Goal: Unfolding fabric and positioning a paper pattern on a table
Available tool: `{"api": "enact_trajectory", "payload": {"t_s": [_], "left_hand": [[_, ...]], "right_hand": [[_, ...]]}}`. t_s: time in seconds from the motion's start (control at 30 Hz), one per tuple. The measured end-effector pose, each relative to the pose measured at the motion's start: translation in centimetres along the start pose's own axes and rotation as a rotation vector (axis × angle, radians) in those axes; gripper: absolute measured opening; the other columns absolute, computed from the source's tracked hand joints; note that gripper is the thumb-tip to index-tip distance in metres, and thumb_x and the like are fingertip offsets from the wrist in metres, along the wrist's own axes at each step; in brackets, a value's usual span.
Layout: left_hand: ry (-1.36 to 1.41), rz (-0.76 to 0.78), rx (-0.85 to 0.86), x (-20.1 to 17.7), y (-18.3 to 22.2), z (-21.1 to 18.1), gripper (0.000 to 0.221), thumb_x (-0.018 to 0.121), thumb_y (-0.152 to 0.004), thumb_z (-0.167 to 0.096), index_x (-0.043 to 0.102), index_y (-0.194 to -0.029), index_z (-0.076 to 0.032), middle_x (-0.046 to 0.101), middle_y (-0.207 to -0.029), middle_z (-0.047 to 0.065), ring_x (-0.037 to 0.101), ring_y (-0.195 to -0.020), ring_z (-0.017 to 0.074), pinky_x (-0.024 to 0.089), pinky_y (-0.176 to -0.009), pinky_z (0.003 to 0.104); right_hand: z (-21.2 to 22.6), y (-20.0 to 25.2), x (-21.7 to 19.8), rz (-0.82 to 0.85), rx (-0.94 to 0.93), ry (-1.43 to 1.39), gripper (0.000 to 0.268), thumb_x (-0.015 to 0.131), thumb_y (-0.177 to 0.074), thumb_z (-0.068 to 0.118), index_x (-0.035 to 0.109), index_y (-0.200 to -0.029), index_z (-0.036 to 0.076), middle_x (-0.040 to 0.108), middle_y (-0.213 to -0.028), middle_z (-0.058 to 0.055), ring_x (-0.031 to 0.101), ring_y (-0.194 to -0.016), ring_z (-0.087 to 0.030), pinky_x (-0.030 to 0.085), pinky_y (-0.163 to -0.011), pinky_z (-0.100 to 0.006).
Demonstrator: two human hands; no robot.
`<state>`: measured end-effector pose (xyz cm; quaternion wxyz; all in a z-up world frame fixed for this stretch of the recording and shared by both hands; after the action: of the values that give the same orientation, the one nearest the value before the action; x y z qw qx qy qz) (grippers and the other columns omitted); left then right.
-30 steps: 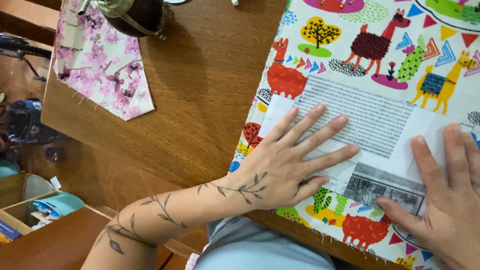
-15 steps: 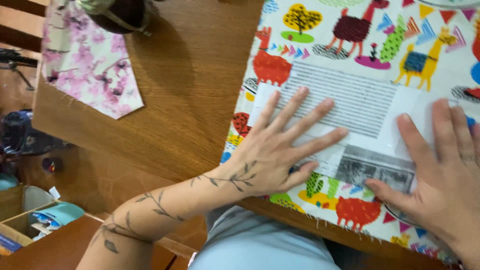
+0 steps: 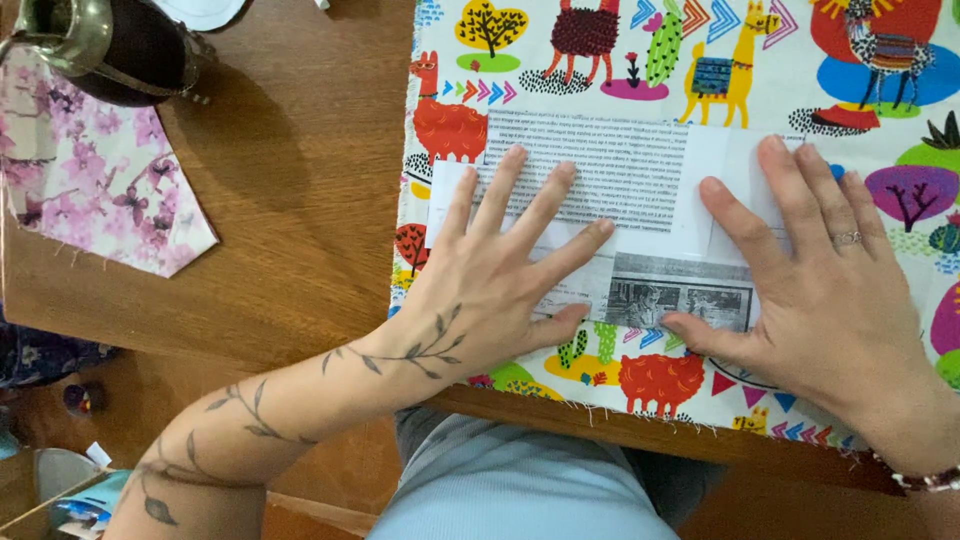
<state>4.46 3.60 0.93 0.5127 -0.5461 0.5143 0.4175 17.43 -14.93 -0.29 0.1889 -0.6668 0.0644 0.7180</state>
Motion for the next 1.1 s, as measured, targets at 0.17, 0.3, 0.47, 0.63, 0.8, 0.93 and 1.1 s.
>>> {"api": "enact_trajectory", "payload": {"t_s": [0.17,0.3,0.47,0.63,0.8,0.93,1.1], "left_hand": [[-0.197,-0.036,0.033,0.3,-1.4,-0.6,0.07,0.072,-0.076,-0.078,0.054,-0.122,-0.028,0.051,-0.135,0.015,0.049,-0.124,0.0484,0.047,-0.097,0.061],[-0.272,-0.029,0.074,0.8,-2.2,-0.7,0.072,0.074,-0.068,-0.083,0.054,-0.111,-0.029,0.055,-0.124,0.017,0.055,-0.111,0.05,0.053,-0.084,0.049],[-0.321,-0.055,0.107,0.8,-2.0,-0.7,0.072,0.071,-0.072,-0.085,0.051,-0.112,-0.029,0.053,-0.122,0.016,0.058,-0.11,0.0499,0.057,-0.077,0.046],[-0.307,-0.056,0.096,1.0,-2.0,-0.6,0.073,0.073,-0.069,-0.083,0.054,-0.112,-0.028,0.054,-0.124,0.017,0.058,-0.113,0.051,0.057,-0.078,0.046],[-0.296,-0.02,0.106,1.1,-1.7,-0.3,0.073,0.071,-0.073,-0.082,0.052,-0.119,-0.029,0.052,-0.131,0.016,0.053,-0.12,0.0498,0.056,-0.087,0.046],[-0.306,-0.023,0.13,0.8,-1.5,-0.2,0.076,0.069,-0.076,-0.086,0.052,-0.125,-0.031,0.051,-0.132,0.015,0.051,-0.121,0.0466,0.058,-0.085,0.044],[-0.275,-0.002,0.135,1.0,-1.4,-0.1,0.076,0.069,-0.076,-0.083,0.052,-0.129,-0.032,0.05,-0.134,0.016,0.051,-0.123,0.0484,0.057,-0.086,0.046]], "right_hand": [[0.4,-0.6,-0.7,-0.008,-0.031,0.378,0.104,0.052,-0.067,0.093,0.057,-0.142,0.022,0.058,-0.155,-0.018,0.062,-0.143,-0.033,0.052,-0.116,-0.046],[1.3,-2.2,-1.4,0.029,-0.039,0.49,0.105,0.05,-0.062,0.101,0.06,-0.133,0.024,0.064,-0.148,-0.015,0.068,-0.134,-0.027,0.041,-0.123,-0.043],[2.0,-4.1,-1.7,-0.147,-0.157,0.473,0.113,0.059,-0.057,0.111,0.07,-0.119,0.016,0.068,-0.136,-0.009,0.071,-0.13,-0.03,0.041,-0.126,-0.05],[4.0,-4.4,-1.2,-0.118,-0.684,-0.17,0.006,0.066,-0.097,0.011,0.066,-0.101,0.008,0.067,-0.105,-0.009,0.063,-0.099,-0.029,0.056,-0.084,-0.042],[3.1,-3.0,-0.8,-0.028,-0.746,-0.283,0.003,0.065,-0.095,0.003,0.067,-0.096,0.004,0.068,-0.097,-0.009,0.062,-0.09,-0.029,0.055,-0.074,-0.042],[1.0,-0.4,-0.7,-0.008,-0.739,-0.275,0.009,0.057,-0.097,0.008,0.066,-0.099,0.008,0.067,-0.107,-0.007,0.061,-0.092,-0.027,0.055,-0.074,-0.043],[-2.5,3.3,0.8,0.09,-0.683,-0.176,0.034,0.076,-0.079,0.013,0.066,-0.111,0.012,0.07,-0.114,-0.01,0.067,-0.097,-0.03,0.063,-0.075,-0.047]]}}
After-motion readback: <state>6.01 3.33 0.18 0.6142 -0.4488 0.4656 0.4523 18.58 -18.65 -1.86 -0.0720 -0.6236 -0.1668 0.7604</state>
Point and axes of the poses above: each hand's wrist, its own y-axis away from the middle knuckle, its own x-axis out of the palm, z = x × y, the point moved 5 cm from there along -y, towards the middle knuckle
